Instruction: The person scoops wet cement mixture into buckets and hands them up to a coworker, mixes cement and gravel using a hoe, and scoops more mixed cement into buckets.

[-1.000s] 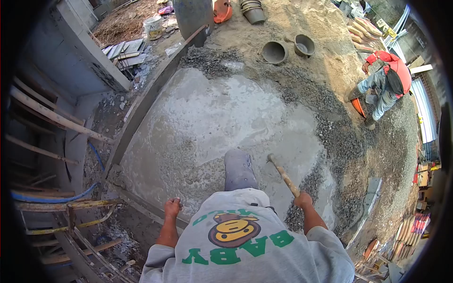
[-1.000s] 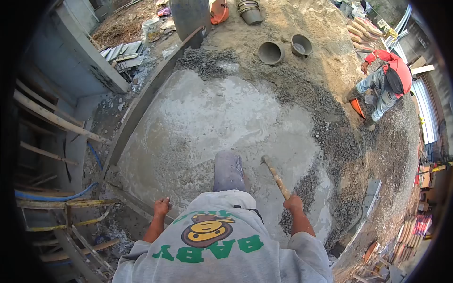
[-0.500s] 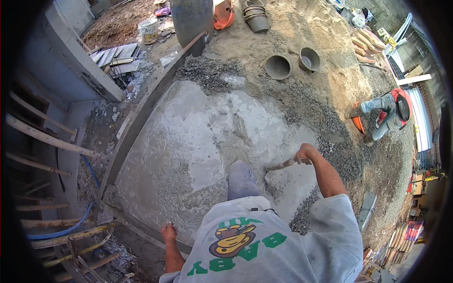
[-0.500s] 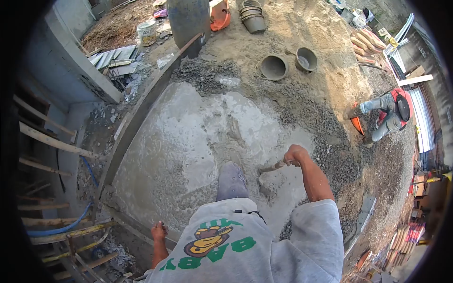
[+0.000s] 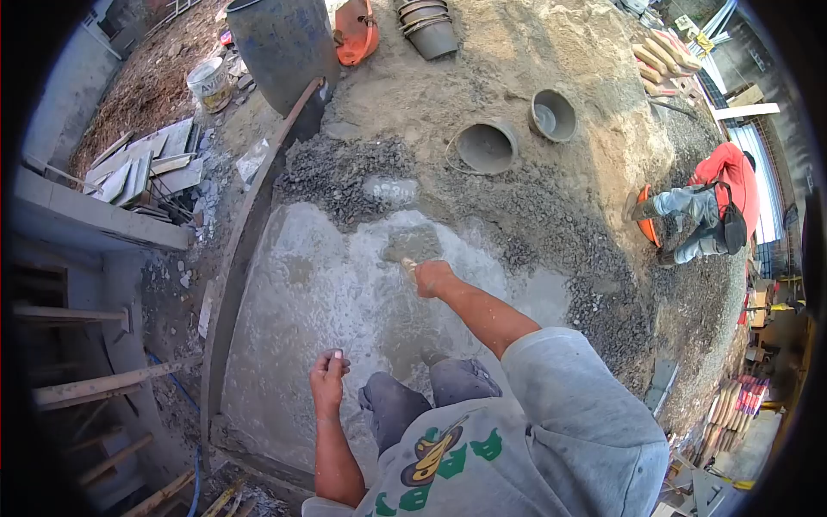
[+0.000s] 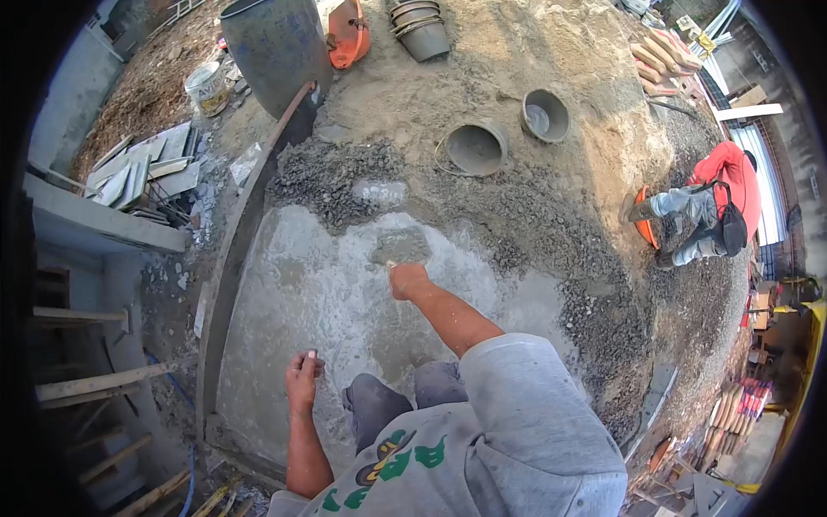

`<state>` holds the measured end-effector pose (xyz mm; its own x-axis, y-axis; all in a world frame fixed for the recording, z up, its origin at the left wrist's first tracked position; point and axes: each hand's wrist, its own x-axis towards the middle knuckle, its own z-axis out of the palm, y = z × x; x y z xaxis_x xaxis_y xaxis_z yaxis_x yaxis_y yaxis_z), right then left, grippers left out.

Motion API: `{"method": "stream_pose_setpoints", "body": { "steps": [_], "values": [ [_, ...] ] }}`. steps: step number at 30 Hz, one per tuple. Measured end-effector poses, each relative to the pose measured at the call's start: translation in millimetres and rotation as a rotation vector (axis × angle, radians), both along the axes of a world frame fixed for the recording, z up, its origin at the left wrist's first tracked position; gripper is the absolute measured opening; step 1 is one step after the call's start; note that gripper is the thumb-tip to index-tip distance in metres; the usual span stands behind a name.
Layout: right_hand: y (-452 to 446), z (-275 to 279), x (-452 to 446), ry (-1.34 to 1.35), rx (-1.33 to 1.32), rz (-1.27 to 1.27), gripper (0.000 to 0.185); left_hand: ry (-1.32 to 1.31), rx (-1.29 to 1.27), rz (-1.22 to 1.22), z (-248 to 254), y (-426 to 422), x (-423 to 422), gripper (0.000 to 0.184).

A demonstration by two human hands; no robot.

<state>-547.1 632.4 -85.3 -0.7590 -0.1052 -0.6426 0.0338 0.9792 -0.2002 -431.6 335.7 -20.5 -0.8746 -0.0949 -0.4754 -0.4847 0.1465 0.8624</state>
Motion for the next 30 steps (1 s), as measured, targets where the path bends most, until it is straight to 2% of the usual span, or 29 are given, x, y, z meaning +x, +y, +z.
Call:
{"method": "stream_pose_setpoints", "body": {
  "steps": [4, 6, 8, 9, 10, 12, 13, 15, 18, 21, 22, 25, 26, 28, 29, 30],
  "values": [
    [11.1, 7.9, -18.5, 0.444, -0.091, -0.196, 0.039, -0.058, -0.06, 0.081, -31.6, -3.2, -59.3, 0.025],
    [31.8, 20.4, -13.7, 0.49, -0.195, -0.287, 0.042, -0.146, -0.086, 0.207, -74.4, -8.3, -77.4, 0.024],
    [73.4, 35.0, -2.8, 0.53, -0.246, -0.359, 0.043, -0.2, 0.004, 0.295, -84.2, 11.7, -92.5, 0.023],
    [98.3, 44.6, 7.0, 0.544, -0.252, -0.386, 0.043, -0.238, 0.045, 0.349, -87.6, 20.5, -90.9, 0.022],
    [126.8, 57.8, 10.4, 0.312, -0.151, -0.439, 0.045, -0.246, 0.057, 0.333, -92.7, 30.2, -89.6, 0.022],
    [186.3, 56.7, 24.1, 0.16, 0.049, -0.532, 0.048, -0.231, 0.088, 0.3, -103.4, 52.3, -104.8, 0.022],
    [230.5, 29.3, 34.7, 0.251, 0.079, -0.46, 0.043, -0.213, 0.106, 0.311, -106.8, 58.7, -118.4, 0.022],
    [279.0, 53.0, 26.0, 0.11, 0.185, -0.522, 0.038, -0.205, 0.141, 0.334, -115.5, 75.2, -130.4, 0.022],
    [336.9, 63.4, -15.0, 0.096, 0.263, -0.575, 0.038, -0.178, 0.149, 0.4, -124.1, 84.0, -163.4, 0.021],
    [367.8, 70.3, -60.3, 0.331, 0.11, -0.756, 0.043, -0.149, 0.116, 0.487, -132.0, 87.6, -208.3, 0.02],
    [375.7, 71.7, -74.3, 0.333, 0.123, -0.684, 0.045, -0.152, 0.125, 0.529, -128.7, 82.9, -218.6, 0.02],
    [388.0, 88.2, -88.5, 0.336, 0.037, -0.7, 0.043, -0.135, 0.1, 0.522, -99.3, 111.6, -259.7, 0.021],
    [391.1, 89.0, -78.0, 0.294, 0.027, -0.819, 0.042, -0.101, 0.072, 0.53, -81.7, 114.1, -271.0, 0.021],
    [415.8, 61.9, -70.9, 0.277, -0.032, -0.942, 0.042, 0.038, -0.006, 0.36, -48.0, 137.4, -302.3, 0.027],
    [434.6, 19.2, -60.0, 0.246, -0.04, -1.124, 0.042, 0.144, -0.043, 0.288, -38.1, 145.6, -316.1, 0.03],
    [451.5, 11.0, -75.8, 0.224, -0.079, -1.135, 0.041, 0.181, -0.105, 0.225, -8.6, 156.5, -326.6, 0.033]
  ]
}}
